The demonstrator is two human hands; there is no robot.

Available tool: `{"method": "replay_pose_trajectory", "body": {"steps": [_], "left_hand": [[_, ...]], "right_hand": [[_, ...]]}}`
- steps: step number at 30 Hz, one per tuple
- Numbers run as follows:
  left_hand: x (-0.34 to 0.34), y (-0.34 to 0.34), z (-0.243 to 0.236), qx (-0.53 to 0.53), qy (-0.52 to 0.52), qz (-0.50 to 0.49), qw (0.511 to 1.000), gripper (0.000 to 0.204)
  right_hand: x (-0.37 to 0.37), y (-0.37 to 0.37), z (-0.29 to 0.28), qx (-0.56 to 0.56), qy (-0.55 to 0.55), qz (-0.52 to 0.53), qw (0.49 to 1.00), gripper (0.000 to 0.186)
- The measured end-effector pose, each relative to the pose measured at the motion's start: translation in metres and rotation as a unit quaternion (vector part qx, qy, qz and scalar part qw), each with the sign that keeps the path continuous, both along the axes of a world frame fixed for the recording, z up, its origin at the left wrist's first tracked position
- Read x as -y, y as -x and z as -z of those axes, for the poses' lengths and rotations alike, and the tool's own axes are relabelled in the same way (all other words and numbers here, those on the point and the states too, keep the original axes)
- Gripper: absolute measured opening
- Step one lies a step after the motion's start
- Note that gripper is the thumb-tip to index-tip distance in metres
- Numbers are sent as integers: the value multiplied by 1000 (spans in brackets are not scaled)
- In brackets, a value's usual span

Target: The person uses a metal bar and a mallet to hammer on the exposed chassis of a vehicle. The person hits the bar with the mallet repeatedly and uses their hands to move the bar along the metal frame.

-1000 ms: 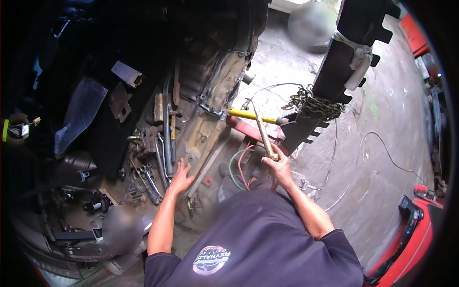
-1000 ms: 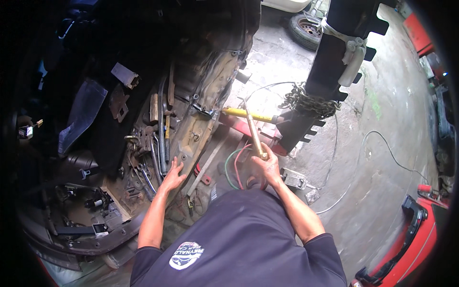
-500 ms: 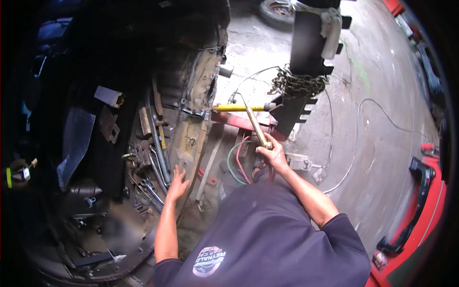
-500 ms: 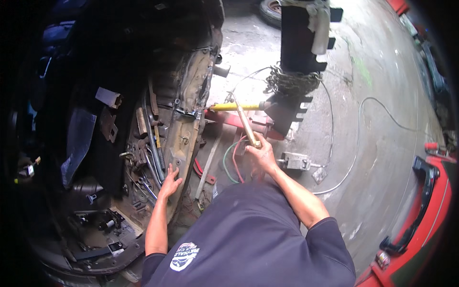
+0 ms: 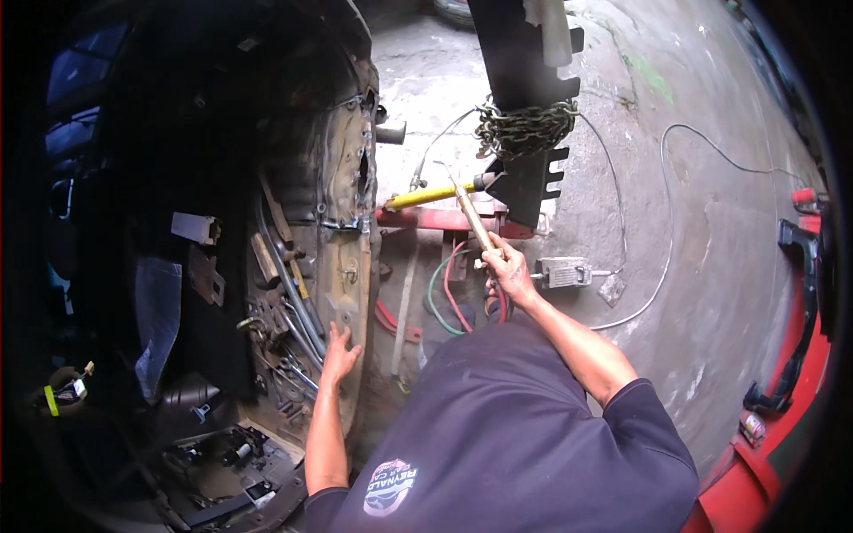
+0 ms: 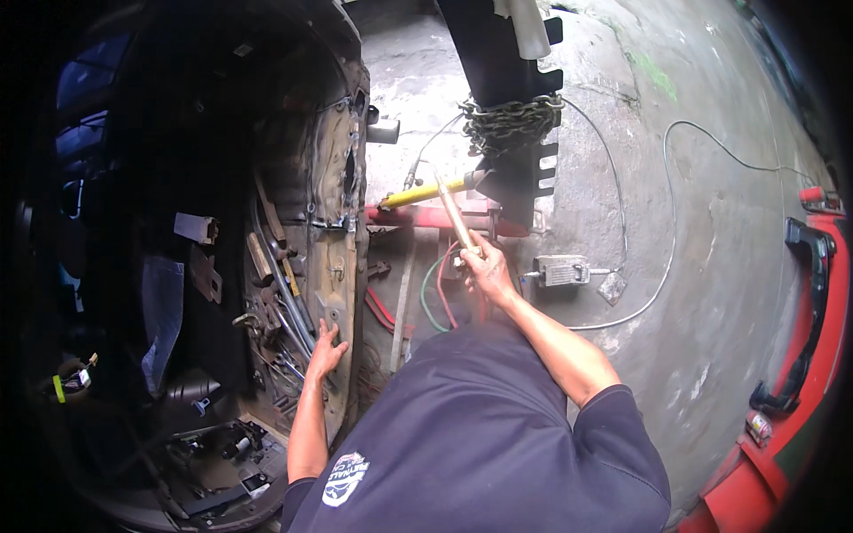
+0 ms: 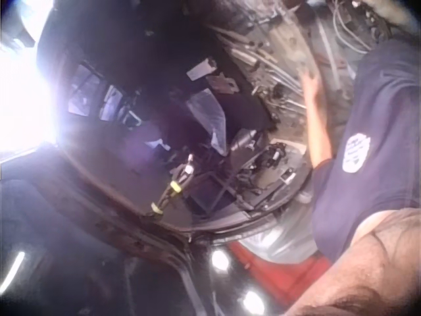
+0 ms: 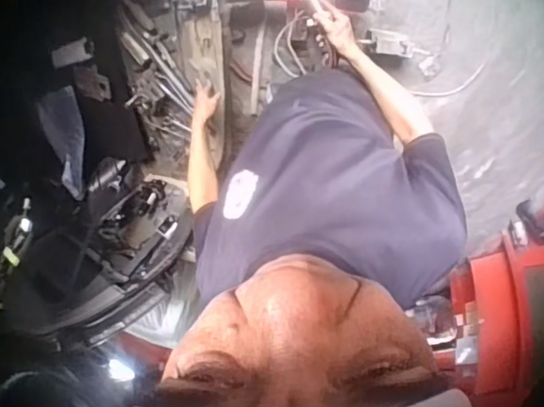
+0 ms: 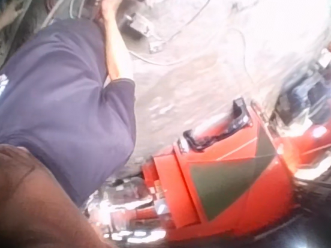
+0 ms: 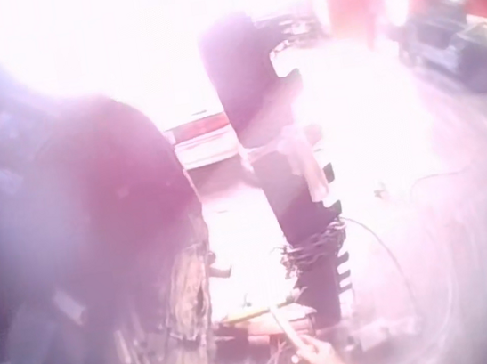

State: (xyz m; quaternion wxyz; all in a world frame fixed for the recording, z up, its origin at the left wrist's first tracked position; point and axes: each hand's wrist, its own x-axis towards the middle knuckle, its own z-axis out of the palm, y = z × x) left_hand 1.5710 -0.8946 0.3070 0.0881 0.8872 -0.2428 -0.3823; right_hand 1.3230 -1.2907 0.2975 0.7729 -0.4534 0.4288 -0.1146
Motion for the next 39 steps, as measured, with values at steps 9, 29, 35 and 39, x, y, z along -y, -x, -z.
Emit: {"method": "replay_pose_trajectory", "body": {"steps": [9, 29, 35, 39], "left_hand": [[4, 3, -3, -2, -26, -3, 1000, 77], [25, 17, -10, 46, -89, 5, 995, 85], [19, 19, -6, 50, -68, -11, 996, 88], [16, 20, -4, 49, -40, -30, 998, 88]], "right_hand": [[1, -4, 0, 9, 0, -9, 1000, 68], [3, -2, -18, 8, 43, -38, 998, 78], [0, -1, -14, 13, 50, -47, 998, 79], [1, -7, -15, 32, 59, -63, 996, 77]]}}
